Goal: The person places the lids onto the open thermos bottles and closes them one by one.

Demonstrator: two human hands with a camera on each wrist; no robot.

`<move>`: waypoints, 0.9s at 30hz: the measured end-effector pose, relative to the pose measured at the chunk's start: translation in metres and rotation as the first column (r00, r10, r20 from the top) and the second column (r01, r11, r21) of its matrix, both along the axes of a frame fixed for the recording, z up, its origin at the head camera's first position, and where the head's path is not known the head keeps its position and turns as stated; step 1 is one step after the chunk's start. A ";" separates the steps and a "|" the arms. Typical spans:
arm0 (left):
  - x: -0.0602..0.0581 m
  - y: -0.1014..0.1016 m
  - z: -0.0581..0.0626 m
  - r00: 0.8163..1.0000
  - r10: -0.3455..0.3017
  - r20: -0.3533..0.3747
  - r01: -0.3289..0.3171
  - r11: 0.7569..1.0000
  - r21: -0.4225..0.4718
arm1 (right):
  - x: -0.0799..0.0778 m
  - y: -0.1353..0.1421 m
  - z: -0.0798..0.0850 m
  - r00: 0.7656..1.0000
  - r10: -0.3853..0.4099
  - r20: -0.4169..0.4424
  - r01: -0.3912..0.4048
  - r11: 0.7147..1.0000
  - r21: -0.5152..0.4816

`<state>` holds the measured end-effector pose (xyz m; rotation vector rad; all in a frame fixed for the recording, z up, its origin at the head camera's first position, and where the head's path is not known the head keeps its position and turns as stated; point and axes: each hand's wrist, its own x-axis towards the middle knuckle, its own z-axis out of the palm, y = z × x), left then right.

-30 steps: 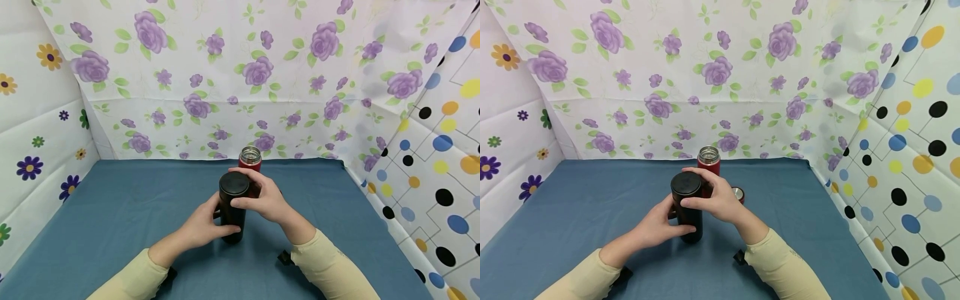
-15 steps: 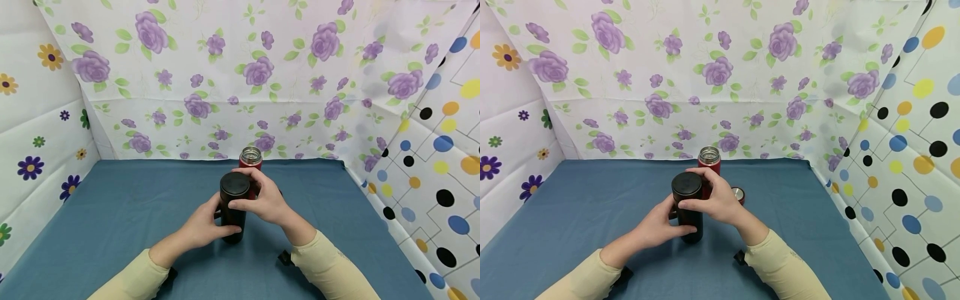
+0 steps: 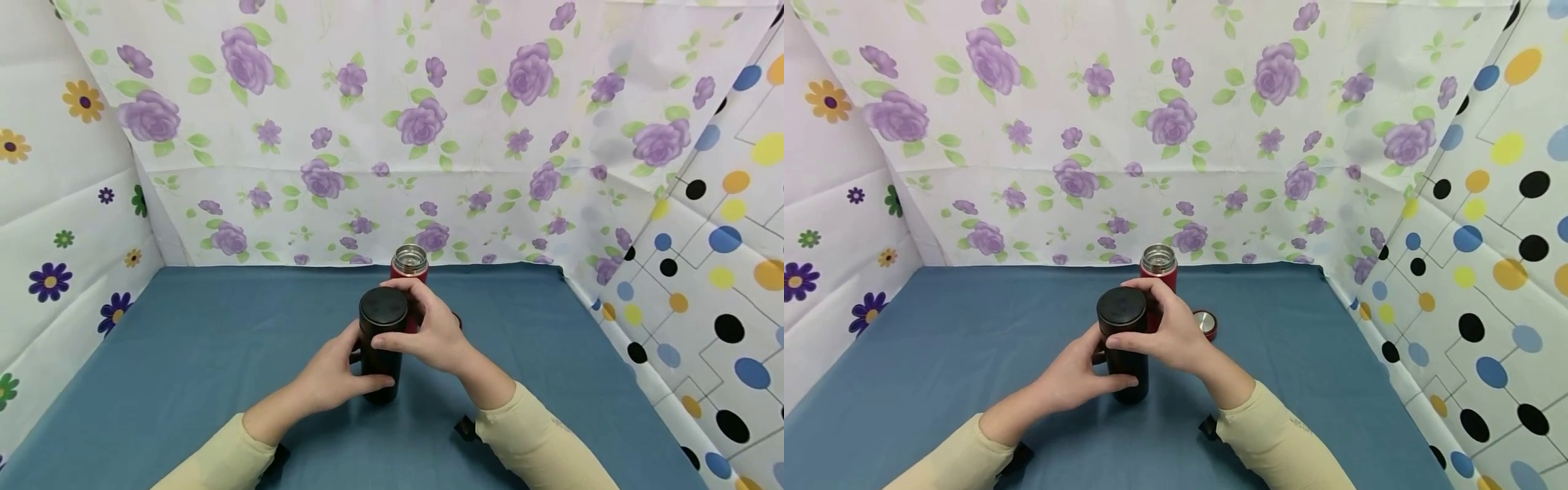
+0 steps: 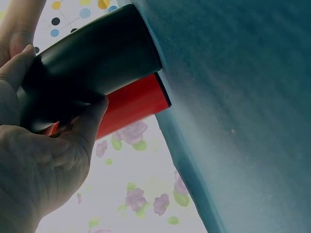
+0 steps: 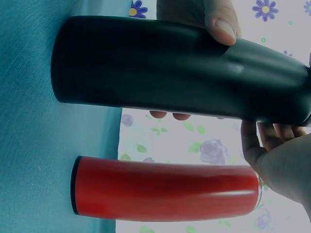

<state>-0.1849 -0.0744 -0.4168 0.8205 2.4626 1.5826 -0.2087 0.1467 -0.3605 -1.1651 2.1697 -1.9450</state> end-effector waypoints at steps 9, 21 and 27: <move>0.002 0.000 -0.002 1.000 -0.006 0.028 0.005 1.000 0.011 | -0.004 0.002 -0.005 0.976 0.215 0.025 -0.211 0.971 -0.110; 0.002 -0.001 0.000 0.999 -0.017 0.027 0.017 1.000 0.010 | -0.005 0.003 -0.001 0.959 0.282 0.008 -0.278 0.949 -0.146; 0.002 -0.001 0.001 1.000 -0.007 0.014 0.007 1.000 0.001 | -0.004 0.006 0.002 0.985 0.171 0.036 -0.169 0.984 -0.064</move>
